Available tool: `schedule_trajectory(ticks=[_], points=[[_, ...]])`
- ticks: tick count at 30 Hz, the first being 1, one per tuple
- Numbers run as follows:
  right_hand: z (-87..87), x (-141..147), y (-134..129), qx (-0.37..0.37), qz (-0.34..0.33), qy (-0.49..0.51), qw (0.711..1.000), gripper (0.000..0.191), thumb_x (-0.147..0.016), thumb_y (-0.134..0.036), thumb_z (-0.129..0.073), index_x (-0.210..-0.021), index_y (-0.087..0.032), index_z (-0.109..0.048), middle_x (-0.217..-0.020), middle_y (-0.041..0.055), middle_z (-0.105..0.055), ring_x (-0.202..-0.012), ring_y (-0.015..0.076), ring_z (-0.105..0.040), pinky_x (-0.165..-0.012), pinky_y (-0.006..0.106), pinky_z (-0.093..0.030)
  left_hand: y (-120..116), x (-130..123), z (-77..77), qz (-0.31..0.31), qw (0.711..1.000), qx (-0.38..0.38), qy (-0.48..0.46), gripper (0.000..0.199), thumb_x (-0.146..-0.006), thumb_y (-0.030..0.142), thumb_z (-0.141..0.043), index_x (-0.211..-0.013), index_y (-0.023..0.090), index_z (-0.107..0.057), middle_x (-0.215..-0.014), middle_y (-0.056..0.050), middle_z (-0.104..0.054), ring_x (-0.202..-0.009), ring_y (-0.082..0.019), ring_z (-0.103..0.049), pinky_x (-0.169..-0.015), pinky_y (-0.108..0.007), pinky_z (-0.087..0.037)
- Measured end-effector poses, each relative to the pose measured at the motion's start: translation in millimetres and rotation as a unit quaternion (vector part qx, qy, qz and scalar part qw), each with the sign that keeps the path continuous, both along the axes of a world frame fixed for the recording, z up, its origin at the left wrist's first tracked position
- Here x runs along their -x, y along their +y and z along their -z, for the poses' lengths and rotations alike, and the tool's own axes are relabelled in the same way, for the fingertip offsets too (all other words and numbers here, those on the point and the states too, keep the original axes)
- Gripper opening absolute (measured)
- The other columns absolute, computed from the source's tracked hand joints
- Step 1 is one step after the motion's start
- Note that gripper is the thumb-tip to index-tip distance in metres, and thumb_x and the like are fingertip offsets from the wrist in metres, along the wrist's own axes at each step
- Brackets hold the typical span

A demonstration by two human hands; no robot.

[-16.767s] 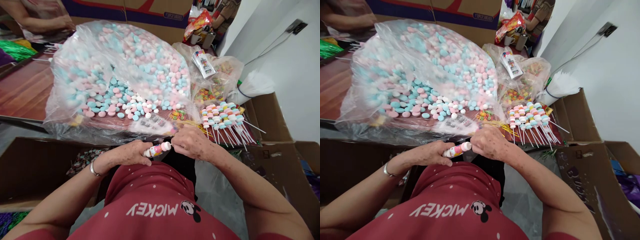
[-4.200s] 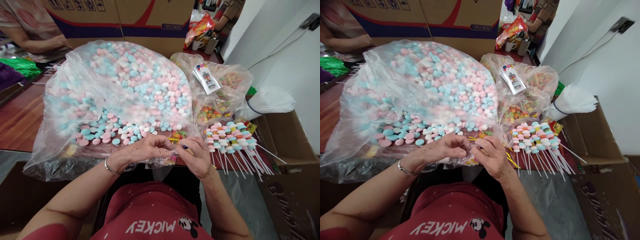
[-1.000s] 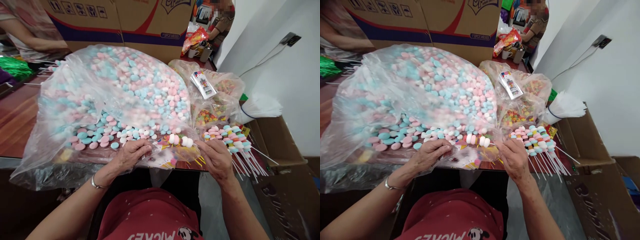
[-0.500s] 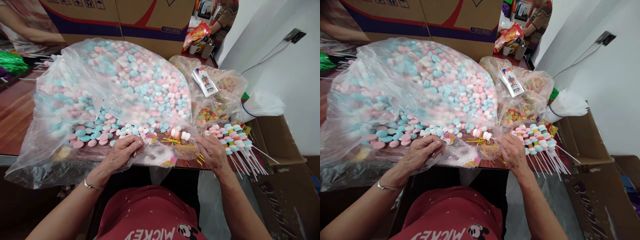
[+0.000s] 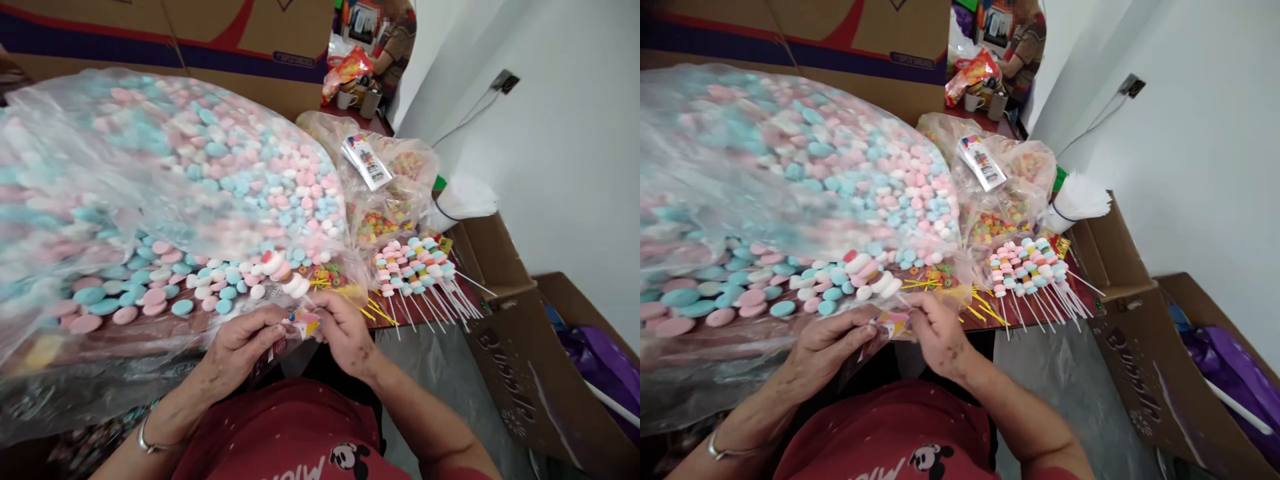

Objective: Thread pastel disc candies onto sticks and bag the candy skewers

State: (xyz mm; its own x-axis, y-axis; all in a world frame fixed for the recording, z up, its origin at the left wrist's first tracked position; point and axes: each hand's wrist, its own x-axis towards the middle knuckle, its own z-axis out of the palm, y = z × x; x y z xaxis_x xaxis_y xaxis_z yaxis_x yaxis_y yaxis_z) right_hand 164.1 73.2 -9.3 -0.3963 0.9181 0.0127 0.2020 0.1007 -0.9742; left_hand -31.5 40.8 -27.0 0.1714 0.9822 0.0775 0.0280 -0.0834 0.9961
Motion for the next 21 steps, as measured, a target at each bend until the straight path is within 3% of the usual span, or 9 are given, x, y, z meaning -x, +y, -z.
schedule_trajectory(ticks=[3,6,8,10,12,14,18,21], points=[[12.4,15,-8,0.048,-0.016,0.077,0.996,0.03,-0.096,-0.048,-0.044,-0.095,-0.02,-0.056,-0.062,-0.0046,-0.056,-0.049,0.0084,-0.052,-0.05,0.02,-0.045,1,-8,2.1,-0.041,0.998,-0.045,-0.008,0.015,-0.088,0.027,-0.063,-0.085,0.021,-0.077,-0.098,-0.008,-0.071,-0.092,-0.019,-0.065,-0.082,-0.028,-0.052],[21.2,22,-12,0.058,-0.028,0.093,0.994,0.037,-0.096,-0.053,-0.043,-0.099,-0.019,-0.056,-0.059,-0.0043,-0.057,-0.05,0.0099,-0.057,-0.052,0.021,-0.048,-1,-12,3.9,-0.084,0.995,-0.053,-0.005,0.014,-0.087,0.025,-0.065,-0.084,0.021,-0.078,-0.106,-0.008,-0.07,-0.101,-0.02,-0.065,-0.087,-0.028,-0.052],[25.2,25,-13,0.054,-0.039,0.084,0.994,0.038,-0.096,-0.054,-0.044,-0.099,-0.019,-0.058,-0.062,-0.0029,-0.06,-0.053,0.0107,-0.06,-0.054,0.022,-0.05,-3,-14,4.9,-0.084,0.996,-0.034,-0.026,0.014,-0.087,0.026,-0.065,-0.082,0.02,-0.076,-0.101,-0.008,-0.07,-0.09,-0.018,-0.066,-0.079,-0.027,-0.054],[28.5,26,-14,0.046,-0.057,0.065,0.995,0.04,-0.096,-0.053,-0.043,-0.091,-0.018,-0.061,-0.061,-0.0018,-0.06,-0.056,0.0118,-0.061,-0.057,0.023,-0.051,-6,-16,6.3,-0.066,0.996,0.001,-0.062,0.016,-0.088,0.027,-0.063,-0.08,0.019,-0.074,-0.081,-0.004,-0.069,-0.068,-0.014,-0.064,-0.063,-0.024,-0.053],[30.7,28,-14,0.018,-0.073,0.037,0.996,0.046,-0.098,-0.053,-0.039,-0.077,-0.019,-0.061,-0.059,-0.0004,-0.06,-0.06,0.0128,-0.061,-0.06,0.024,-0.051,-8,-18,8.3,-0.064,0.995,0.026,-0.077,0.017,-0.088,0.028,-0.063,-0.078,0.018,-0.072,-0.066,0.0,-0.063,-0.055,-0.012,-0.057,-0.053,-0.022,-0.049],[31.0,28,-14,-0.04,-0.086,-0.011,0.995,0.047,-0.099,-0.049,-0.036,-0.072,-0.019,-0.06,-0.065,0.0019,-0.063,-0.066,0.0143,-0.062,-0.065,0.026,-0.052,-10,-18,10.5,-0.093,0.993,0.029,-0.061,0.014,-0.085,0.027,-0.065,-0.077,0.019,-0.073,-0.065,0.0,-0.064,-0.057,-0.012,-0.057,-0.055,-0.021,-0.05],[25.5,25,-11,-0.166,-0.123,-0.117,0.971,0.032,-0.098,-0.034,-0.039,-0.083,-0.02,-0.063,-0.078,0.0046,-0.068,-0.075,0.0163,-0.062,-0.073,0.028,-0.051,-10,-10,12.2,-0.18,0.984,0.002,-0.013,0.007,-0.081,0.025,-0.068,-0.079,0.02,-0.073,-0.075,0.0,-0.069,-0.068,-0.013,-0.061,-0.064,-0.022,-0.052],[18.3,22,-7,-0.197,-0.081,-0.119,0.97,0.025,-0.097,-0.026,-0.04,-0.089,-0.02,-0.064,-0.077,0.0023,-0.069,-0.071,0.0141,-0.062,-0.07,0.025,-0.05,-12,-1,10.2,-0.19,0.982,-0.005,0.018,0.01,-0.084,0.025,-0.064,-0.077,0.02,-0.07,-0.069,0.0,-0.065,-0.063,-0.013,-0.057,-0.059,-0.022,-0.049]])
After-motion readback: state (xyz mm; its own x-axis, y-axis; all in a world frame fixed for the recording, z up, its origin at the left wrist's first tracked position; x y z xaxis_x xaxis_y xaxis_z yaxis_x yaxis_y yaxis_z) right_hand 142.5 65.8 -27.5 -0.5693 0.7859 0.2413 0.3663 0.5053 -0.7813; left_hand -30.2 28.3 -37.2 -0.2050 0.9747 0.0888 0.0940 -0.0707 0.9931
